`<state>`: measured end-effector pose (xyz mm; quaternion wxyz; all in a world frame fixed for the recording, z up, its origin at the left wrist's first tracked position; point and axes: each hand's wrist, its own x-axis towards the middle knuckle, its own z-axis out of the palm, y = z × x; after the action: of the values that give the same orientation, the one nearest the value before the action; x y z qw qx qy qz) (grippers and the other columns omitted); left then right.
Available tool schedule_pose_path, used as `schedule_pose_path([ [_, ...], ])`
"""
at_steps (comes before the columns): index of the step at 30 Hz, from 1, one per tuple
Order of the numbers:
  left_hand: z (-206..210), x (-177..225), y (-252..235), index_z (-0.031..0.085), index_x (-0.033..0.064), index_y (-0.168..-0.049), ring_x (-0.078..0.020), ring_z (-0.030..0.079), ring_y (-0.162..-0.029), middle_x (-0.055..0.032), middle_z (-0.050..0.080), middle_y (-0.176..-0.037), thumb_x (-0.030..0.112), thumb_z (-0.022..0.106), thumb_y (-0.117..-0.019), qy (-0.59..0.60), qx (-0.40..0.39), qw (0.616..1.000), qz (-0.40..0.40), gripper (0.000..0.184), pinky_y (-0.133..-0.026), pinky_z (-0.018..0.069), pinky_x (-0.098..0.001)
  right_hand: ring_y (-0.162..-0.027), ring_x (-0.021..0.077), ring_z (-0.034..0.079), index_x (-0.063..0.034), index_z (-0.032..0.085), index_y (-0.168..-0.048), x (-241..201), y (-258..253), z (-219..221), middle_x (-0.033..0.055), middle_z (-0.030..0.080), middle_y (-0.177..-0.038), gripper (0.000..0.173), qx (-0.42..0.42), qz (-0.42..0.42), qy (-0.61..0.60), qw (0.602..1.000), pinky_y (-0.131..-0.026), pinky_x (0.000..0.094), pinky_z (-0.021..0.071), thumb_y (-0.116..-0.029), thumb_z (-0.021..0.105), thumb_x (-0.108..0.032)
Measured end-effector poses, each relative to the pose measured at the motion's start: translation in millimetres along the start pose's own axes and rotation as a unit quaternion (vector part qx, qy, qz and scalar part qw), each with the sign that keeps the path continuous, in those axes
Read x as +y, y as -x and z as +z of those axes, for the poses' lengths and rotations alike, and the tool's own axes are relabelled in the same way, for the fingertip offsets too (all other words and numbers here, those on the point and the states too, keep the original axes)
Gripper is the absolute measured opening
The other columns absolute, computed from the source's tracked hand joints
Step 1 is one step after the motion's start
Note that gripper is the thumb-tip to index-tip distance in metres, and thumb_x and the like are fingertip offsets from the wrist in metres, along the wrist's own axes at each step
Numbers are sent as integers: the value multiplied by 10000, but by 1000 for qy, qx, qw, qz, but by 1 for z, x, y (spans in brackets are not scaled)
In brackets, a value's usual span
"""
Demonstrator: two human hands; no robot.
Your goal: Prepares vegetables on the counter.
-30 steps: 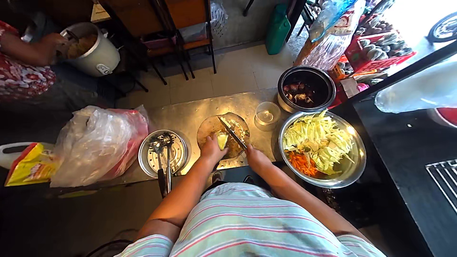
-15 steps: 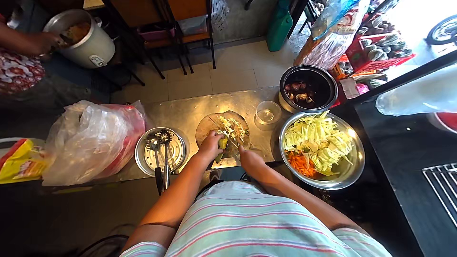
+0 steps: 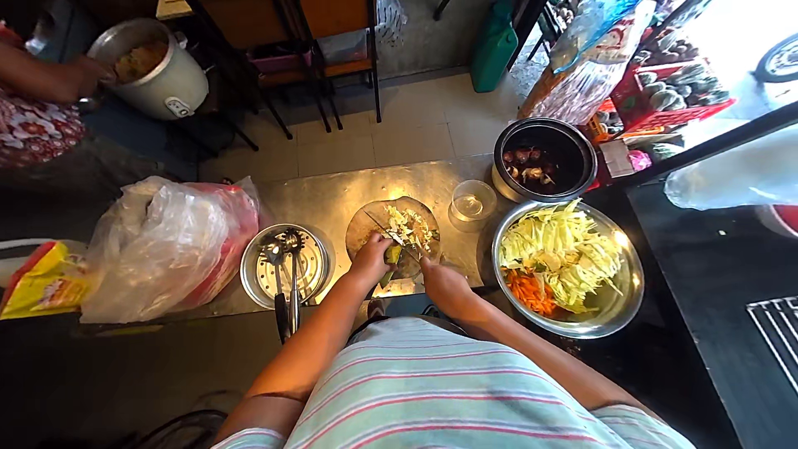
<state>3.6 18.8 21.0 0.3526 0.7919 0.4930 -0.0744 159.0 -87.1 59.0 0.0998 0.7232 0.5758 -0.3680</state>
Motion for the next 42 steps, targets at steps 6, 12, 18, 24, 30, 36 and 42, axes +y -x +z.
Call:
schedule_pose_path([
  [6,0,-3,4,635,149,-1355,-320,618,-1237,-149,541,-1437,187,855,-846,18,21,999,19,556,-1038,533,-501,-1121,467,678,-74,394,-1478,-2,-71,21,262,674,-1203,391,12,-3,-14,1000,-882,643,552,-1091,359,-121],
  [12,-1,-4,7,607,145,-1383,-356,599,-1258,-189,502,-1462,165,836,-857,39,18,999,4,574,-1046,524,-518,-1106,435,688,-65,405,-1460,-2,-33,-2,246,676,-1180,376,14,-11,18,1000,-884,614,554,-1128,292,-200],
  [18,4,-3,8,591,148,-1427,-368,585,-1270,-207,487,-1465,203,848,-854,33,13,999,-28,630,-1057,518,-515,-1054,409,705,-100,431,-1440,0,1,-2,209,690,-1106,372,-1,10,40,999,-832,579,572,-1128,272,-223],
  [24,6,-5,9,637,168,-1362,-340,595,-1258,-184,533,-1426,195,836,-868,52,25,998,-8,534,-1054,516,-508,-1158,438,669,-76,398,-1478,-4,-66,20,249,667,-1226,383,-3,-8,23,1000,-921,617,542,-1112,319,-157],
  [30,9,-5,12,589,158,-1401,-353,577,-1289,-191,521,-1446,169,834,-868,64,38,997,-10,587,-1072,504,-512,-1150,429,671,-76,459,-1412,2,-75,9,244,676,-1196,366,-2,-26,-5,1000,-926,617,536,-1136,316,-270],
  [36,11,-5,16,545,138,-1429,-387,571,-1286,-243,503,-1425,258,811,-901,63,32,997,-43,603,-1069,504,-517,-1044,414,710,-89,467,-1402,-9,11,-20,219,694,-1091,351,13,-3,67,998,-837,577,574,-1133,294,-233],
  [42,14,-8,13,604,119,-1383,-358,560,-1303,-203,528,-1423,215,825,-877,58,39,997,-32,560,-1086,492,-499,-1079,414,698,-86,433,-1443,-8,-7,-4,220,688,-1130,373,-9,2,52,999,-864,585,566,-1133,282,-227],
])
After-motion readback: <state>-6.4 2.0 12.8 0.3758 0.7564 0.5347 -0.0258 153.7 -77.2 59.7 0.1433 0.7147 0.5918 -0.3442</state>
